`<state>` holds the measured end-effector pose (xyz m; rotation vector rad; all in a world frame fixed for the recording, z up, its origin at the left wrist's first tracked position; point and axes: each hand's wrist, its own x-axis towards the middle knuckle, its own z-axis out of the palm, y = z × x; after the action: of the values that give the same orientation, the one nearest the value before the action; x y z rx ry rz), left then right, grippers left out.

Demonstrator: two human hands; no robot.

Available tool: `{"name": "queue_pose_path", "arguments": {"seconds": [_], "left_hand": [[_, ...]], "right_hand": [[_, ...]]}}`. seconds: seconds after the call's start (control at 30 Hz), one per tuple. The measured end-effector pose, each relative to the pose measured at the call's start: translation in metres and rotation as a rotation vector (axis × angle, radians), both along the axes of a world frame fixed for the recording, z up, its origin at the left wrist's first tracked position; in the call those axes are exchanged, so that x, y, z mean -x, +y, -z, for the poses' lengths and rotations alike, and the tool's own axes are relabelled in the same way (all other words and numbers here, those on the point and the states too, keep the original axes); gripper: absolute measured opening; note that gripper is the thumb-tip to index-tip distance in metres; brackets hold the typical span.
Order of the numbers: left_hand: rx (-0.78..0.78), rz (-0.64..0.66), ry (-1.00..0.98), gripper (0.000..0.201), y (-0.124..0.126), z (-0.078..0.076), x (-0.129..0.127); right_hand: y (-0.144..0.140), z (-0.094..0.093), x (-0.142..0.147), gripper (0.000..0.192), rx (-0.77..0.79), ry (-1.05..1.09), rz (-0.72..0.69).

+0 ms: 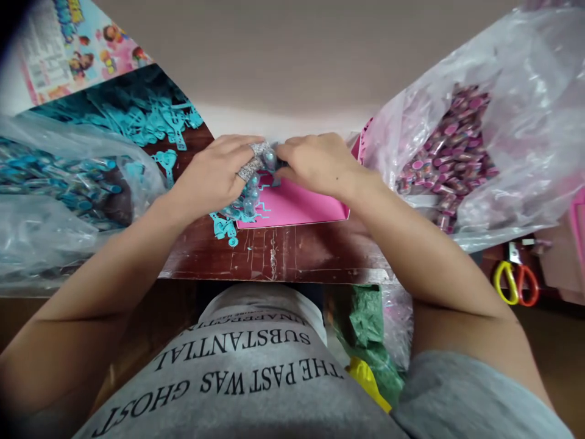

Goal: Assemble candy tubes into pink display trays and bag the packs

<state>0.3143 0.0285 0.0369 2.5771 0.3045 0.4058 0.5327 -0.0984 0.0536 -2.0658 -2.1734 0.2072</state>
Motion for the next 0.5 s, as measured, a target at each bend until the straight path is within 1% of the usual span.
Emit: {"name": "queue_pose_path", "arguments": {"seconds": [0.07,0.13,0.2,0.27,0.33,0.4,0.43,0.5], "left_hand": [[0.058,-0.003,-0.030,0.037,0.001,0.002,-0.001],[0.152,-0.030,-0.065,0.033,0.000,0.003,-0.004],[0.254,-0.091,-0.083,0.028,-0.003,0.002,-0.007],[0.318,-0.161,-0.087,0.025,-0.009,-0.003,-0.006],[0.292,-0.203,-0.090,0.025,-0.016,-0.009,0.001],[0.188,-0.247,-0.103,0.026,-0.020,-0.010,0.015],[0.129,-0.291,-0.114,0.026,-0.019,-0.008,0.023],[0.034,-0.428,-0.131,0.028,-0.007,0.003,0.042]], "right_hand": [[-0.002,-0.003,0.008,0.034,-0.057,-0.033,0.021],[-0.005,-0.003,0.015,0.038,-0.107,-0.063,0.032],[-0.009,0.002,0.022,0.041,-0.128,-0.079,0.032],[-0.011,0.011,0.028,0.042,-0.127,-0.075,0.018],[-0.013,0.021,0.033,0.041,-0.139,-0.091,0.012],[-0.015,0.028,0.035,0.042,-0.165,-0.161,0.016],[-0.017,0.029,0.035,0.043,-0.175,-0.200,0.020],[-0.021,0.027,0.034,0.048,-0.215,-0.218,0.047]]}}
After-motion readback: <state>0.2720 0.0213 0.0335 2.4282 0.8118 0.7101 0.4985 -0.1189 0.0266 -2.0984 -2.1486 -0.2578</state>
